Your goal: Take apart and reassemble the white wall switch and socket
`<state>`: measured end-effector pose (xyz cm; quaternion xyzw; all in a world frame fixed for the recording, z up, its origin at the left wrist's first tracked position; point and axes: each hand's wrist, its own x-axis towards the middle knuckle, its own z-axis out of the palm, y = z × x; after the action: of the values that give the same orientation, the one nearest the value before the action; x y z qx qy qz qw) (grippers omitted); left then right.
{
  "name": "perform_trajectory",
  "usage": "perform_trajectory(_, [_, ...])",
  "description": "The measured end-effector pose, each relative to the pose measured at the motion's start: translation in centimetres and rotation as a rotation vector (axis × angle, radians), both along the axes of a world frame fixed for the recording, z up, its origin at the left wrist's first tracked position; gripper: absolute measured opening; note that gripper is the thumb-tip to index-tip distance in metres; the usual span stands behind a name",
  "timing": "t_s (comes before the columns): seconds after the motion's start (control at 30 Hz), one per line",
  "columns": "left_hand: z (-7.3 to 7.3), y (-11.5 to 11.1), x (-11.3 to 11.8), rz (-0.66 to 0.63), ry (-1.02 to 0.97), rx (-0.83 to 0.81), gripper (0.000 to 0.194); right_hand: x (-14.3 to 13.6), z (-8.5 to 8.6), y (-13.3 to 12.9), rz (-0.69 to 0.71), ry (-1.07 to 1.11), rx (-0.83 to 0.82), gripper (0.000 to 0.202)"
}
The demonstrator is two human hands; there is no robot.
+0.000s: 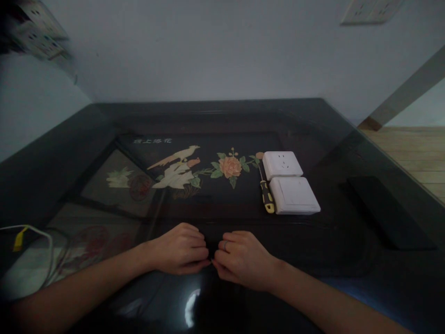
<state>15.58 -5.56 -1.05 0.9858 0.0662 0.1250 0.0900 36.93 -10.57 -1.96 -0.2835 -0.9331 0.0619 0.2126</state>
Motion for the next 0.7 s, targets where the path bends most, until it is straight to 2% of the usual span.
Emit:
perform_trajectory(0.5, [-0.16,-0.04,0.02,-0.001,0.023,-0.020,0.023,0.21,-0.22,0.01,0.009,-0.045,0.016,0.027])
perform_trajectory(0.7, [-0.28,0.00,0.06,0.023,0.027,-0.042,0.019,0.08,-0.06,0.25,0.025,-0.017,0.045,0.032])
